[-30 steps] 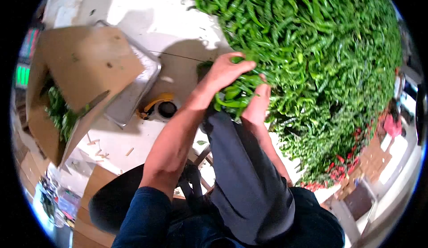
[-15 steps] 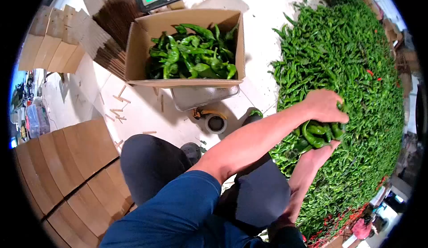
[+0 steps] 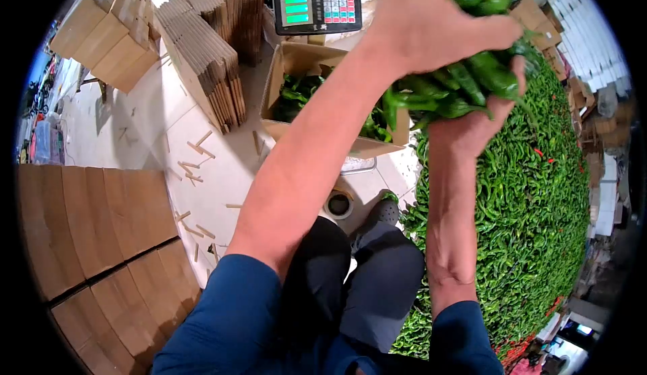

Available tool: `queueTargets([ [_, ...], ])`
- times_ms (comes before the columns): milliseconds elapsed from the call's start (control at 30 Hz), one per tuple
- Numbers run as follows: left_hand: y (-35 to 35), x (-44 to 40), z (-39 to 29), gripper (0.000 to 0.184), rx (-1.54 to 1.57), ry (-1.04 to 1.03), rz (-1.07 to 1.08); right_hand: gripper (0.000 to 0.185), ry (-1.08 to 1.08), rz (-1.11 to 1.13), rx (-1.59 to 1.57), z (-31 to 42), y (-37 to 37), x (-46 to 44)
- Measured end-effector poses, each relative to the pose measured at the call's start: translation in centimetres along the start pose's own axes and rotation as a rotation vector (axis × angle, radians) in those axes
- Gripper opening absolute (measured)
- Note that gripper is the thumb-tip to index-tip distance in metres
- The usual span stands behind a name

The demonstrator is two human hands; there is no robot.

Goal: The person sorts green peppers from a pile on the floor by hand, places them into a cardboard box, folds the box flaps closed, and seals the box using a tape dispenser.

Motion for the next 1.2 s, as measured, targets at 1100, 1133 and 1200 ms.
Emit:
queueTargets([
  [1100, 13.1, 15.8, 11.3, 0.066, -0.692, 0.443, 0.211, 0.040, -0.271, 0.284, 1.192, -10.2, 12.1, -1.8],
  [1133, 14.1, 16.2, 11.8, 0.068, -0.665, 0.535, 0.121, 0.048, -0.311, 0.217, 1.319, -9.4, 12.8, -1.5],
  [1200, 15.2, 16.7, 12.1, 0.056, -0.635, 0.788, 0.235, 0.060, -0.467, 0.275, 1.541, -8.1, 14.2, -0.2],
])
Point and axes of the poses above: each hand's wrist, its own x-axis away from the middle knuckle, its own y-axis out of the back of the hand, z = x × y, the point moved 1 cm from there along -x, towards the middle knuckle, and after that the axes turned 11 degrees about z, right-handed, at the moved point
